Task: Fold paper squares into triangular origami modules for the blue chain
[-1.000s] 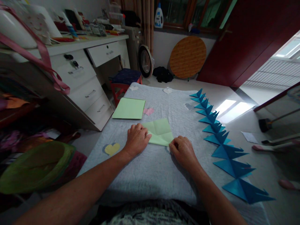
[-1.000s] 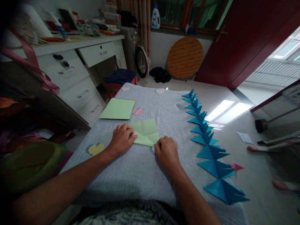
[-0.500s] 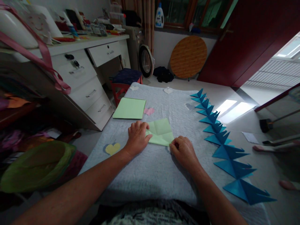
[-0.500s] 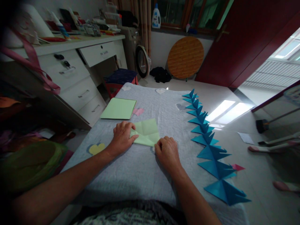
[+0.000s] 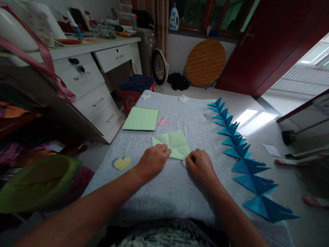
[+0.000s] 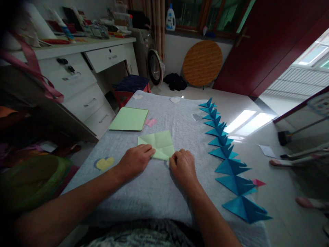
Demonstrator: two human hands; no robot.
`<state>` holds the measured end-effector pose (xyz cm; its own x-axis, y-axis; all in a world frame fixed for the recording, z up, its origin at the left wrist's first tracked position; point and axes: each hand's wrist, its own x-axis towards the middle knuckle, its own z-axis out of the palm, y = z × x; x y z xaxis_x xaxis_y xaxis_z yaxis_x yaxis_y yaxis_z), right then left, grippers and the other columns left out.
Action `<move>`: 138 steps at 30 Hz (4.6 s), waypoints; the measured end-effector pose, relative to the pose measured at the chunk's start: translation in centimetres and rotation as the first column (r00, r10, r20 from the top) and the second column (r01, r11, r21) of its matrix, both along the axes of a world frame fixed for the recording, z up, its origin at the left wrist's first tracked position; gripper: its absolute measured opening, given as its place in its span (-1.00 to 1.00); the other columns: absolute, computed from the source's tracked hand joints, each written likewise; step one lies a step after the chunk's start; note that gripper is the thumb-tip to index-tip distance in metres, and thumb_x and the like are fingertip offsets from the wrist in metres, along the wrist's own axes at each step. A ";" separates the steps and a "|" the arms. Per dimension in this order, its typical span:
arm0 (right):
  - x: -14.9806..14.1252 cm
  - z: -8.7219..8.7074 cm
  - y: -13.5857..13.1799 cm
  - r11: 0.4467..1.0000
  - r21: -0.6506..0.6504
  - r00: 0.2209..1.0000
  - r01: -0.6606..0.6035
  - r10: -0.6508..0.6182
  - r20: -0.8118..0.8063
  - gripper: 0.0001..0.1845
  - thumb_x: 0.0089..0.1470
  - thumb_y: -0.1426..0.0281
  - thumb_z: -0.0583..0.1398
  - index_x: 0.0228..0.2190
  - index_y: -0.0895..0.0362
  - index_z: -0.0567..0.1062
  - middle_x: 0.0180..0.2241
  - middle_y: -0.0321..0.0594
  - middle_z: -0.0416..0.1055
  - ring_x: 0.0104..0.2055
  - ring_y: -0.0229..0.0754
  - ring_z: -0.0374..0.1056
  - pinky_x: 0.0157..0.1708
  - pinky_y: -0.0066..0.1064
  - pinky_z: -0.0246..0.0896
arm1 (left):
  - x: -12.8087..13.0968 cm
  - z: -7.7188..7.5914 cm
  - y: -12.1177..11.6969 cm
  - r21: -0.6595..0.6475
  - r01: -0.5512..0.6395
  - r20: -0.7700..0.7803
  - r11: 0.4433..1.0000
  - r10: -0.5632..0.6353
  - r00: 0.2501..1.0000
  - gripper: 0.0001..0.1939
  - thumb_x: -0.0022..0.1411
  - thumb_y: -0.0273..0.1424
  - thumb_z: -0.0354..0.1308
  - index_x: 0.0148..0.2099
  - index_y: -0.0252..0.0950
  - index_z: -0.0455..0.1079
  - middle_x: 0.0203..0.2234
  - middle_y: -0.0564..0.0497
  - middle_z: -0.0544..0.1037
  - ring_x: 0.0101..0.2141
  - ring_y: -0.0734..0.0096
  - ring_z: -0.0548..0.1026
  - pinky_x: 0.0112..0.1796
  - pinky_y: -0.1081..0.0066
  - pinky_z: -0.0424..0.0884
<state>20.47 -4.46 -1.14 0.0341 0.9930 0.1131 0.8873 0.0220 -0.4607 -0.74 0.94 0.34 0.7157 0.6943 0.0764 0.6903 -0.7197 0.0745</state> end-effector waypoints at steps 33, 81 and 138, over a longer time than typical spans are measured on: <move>2.8 0.4 -0.1 0.994 -0.058 0.991 0.095 -0.100 -0.093 -0.88 0.02 0.44 0.12 -0.48 0.13 0.46 -0.43 -0.20 0.40 -0.32 -0.13 0.26 -0.27 -0.30 0.04 | -0.7 -1.2 -2.6 0.023 0.124 -0.065 0.992 -0.123 0.990 -0.17 0.21 0.26 -0.06 0.40 0.00 0.13 0.26 -0.18 0.31 0.15 -0.16 0.27 0.11 0.00 0.22; -2.6 1.2 0.5 0.902 -0.015 0.823 -0.432 0.401 0.404 -0.44 0.28 0.43 0.14 0.23 -0.27 0.31 -0.16 -0.13 0.37 -0.12 -0.02 0.16 -0.02 -0.17 -0.06 | -3.7 0.1 -2.5 0.157 0.029 0.025 0.987 -0.033 0.999 -0.52 0.39 -0.26 0.10 0.28 -0.32 0.30 0.22 -0.18 0.40 0.23 0.09 0.31 0.25 0.04 0.15; -3.1 1.2 1.5 0.942 0.272 0.973 -0.196 0.221 -0.065 -0.75 0.08 0.64 0.05 -0.33 0.11 0.44 -0.26 -0.14 0.40 -0.29 -0.17 0.36 -0.27 -0.40 0.25 | -4.7 -1.8 3.3 -0.070 0.175 0.431 0.982 -0.128 0.893 -0.08 0.13 -0.16 0.33 0.42 -0.17 0.00 0.30 -0.23 0.23 0.29 -0.10 0.16 0.28 -0.09 0.02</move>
<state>17.37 -2.96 0.05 -0.1476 0.9147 0.3763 0.8031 0.3329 -0.4942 -5.40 4.23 -1.47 0.7287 0.6009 0.3285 0.4600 -0.7848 0.4153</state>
